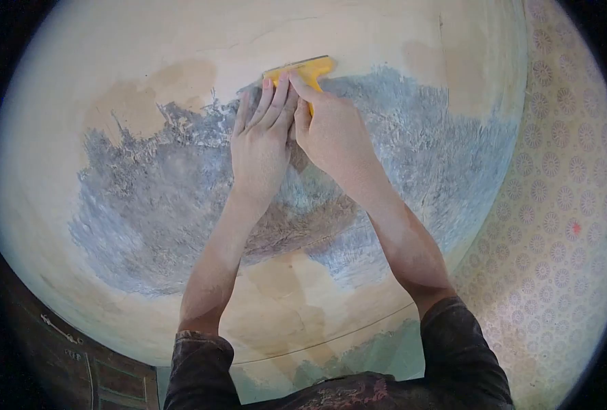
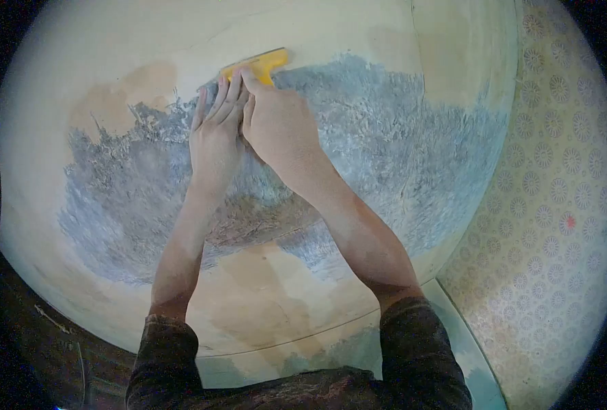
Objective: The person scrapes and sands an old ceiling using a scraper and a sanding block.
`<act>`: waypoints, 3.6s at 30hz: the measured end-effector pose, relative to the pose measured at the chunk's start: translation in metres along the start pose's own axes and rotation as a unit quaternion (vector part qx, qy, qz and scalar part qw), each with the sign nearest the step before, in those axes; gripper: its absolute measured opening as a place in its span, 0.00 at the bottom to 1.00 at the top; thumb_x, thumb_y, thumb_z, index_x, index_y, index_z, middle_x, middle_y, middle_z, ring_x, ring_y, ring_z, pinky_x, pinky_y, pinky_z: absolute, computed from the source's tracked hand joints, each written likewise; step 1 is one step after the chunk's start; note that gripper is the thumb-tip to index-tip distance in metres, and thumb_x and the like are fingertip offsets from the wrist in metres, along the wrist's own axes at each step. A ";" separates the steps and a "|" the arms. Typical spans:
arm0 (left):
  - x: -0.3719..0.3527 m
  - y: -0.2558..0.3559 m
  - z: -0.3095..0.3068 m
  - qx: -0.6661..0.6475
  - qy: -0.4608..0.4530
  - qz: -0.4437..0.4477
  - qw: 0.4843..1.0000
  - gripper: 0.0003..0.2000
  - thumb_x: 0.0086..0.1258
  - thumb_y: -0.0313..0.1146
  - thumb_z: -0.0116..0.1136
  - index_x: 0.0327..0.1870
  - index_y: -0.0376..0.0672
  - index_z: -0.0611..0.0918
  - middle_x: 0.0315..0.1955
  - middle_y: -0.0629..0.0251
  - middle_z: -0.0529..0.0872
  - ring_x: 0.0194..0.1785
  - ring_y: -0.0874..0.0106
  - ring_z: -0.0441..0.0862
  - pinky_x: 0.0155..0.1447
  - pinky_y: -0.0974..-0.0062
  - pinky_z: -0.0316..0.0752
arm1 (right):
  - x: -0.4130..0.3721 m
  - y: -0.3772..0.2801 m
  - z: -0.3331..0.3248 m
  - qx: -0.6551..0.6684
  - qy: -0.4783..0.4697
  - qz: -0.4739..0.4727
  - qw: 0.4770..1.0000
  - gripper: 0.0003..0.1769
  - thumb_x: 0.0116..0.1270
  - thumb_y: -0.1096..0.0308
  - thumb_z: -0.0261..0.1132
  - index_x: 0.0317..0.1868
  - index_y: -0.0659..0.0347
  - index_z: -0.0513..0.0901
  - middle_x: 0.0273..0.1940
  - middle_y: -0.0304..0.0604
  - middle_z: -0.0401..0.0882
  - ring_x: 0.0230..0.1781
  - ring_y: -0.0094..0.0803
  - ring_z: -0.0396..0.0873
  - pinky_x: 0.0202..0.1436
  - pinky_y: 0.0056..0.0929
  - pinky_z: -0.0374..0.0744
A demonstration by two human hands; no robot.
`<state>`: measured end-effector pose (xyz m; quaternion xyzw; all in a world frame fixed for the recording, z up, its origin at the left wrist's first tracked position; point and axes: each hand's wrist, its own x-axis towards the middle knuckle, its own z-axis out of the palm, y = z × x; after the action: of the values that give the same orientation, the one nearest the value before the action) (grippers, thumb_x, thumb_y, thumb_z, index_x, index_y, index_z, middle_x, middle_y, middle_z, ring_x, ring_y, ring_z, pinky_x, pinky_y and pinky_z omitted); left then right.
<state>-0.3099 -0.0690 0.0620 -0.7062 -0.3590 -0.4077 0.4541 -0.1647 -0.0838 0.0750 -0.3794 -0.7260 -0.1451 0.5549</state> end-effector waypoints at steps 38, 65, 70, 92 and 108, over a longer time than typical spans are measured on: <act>-0.002 0.043 0.024 -0.047 0.002 -0.009 0.999 0.27 0.70 0.32 0.58 0.72 0.43 0.76 0.75 0.64 0.72 0.80 0.65 0.64 0.82 0.53 0.57 | -0.021 0.032 -0.017 -0.087 0.049 0.001 0.995 0.21 0.74 0.66 0.58 0.64 0.52 0.82 0.24 0.53 0.83 0.26 0.49 0.85 0.31 0.45 0.83; -0.003 0.056 0.037 -0.036 0.018 -0.011 0.999 0.30 0.64 0.34 0.64 0.70 0.40 0.78 0.74 0.59 0.72 0.78 0.62 0.67 0.81 0.54 0.58 | -0.029 0.041 -0.023 -0.105 -0.008 0.042 0.994 0.25 0.74 0.64 0.59 0.70 0.44 0.77 0.28 0.56 0.84 0.28 0.53 0.85 0.34 0.49 0.84; 0.002 0.061 0.035 -0.053 0.027 -0.026 0.998 0.28 0.65 0.34 0.63 0.70 0.41 0.78 0.75 0.62 0.72 0.78 0.63 0.67 0.81 0.54 0.58 | -0.024 0.043 -0.023 -0.150 0.000 0.009 0.989 0.24 0.73 0.64 0.60 0.69 0.52 0.77 0.23 0.50 0.83 0.25 0.48 0.85 0.29 0.44 0.84; 0.000 0.067 0.034 -0.004 -0.032 -0.040 0.999 0.26 0.72 0.34 0.56 0.73 0.48 0.75 0.76 0.67 0.70 0.79 0.66 0.65 0.83 0.55 0.55 | -0.026 0.058 -0.027 -0.102 0.008 -0.013 0.995 0.24 0.73 0.63 0.59 0.69 0.50 0.78 0.22 0.49 0.82 0.25 0.46 0.85 0.28 0.44 0.83; -0.002 0.052 0.033 0.005 -0.010 -0.007 1.000 0.25 0.69 0.30 0.59 0.70 0.49 0.79 0.74 0.67 0.72 0.78 0.65 0.67 0.81 0.56 0.59 | -0.023 0.039 -0.018 -0.101 -0.017 0.001 0.995 0.26 0.71 0.67 0.59 0.69 0.57 0.76 0.26 0.53 0.85 0.30 0.49 0.88 0.30 0.46 0.84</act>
<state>-0.2568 -0.0557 0.0331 -0.7053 -0.3709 -0.4022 0.4508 -0.1219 -0.0784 0.0516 -0.4367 -0.7165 -0.2110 0.5015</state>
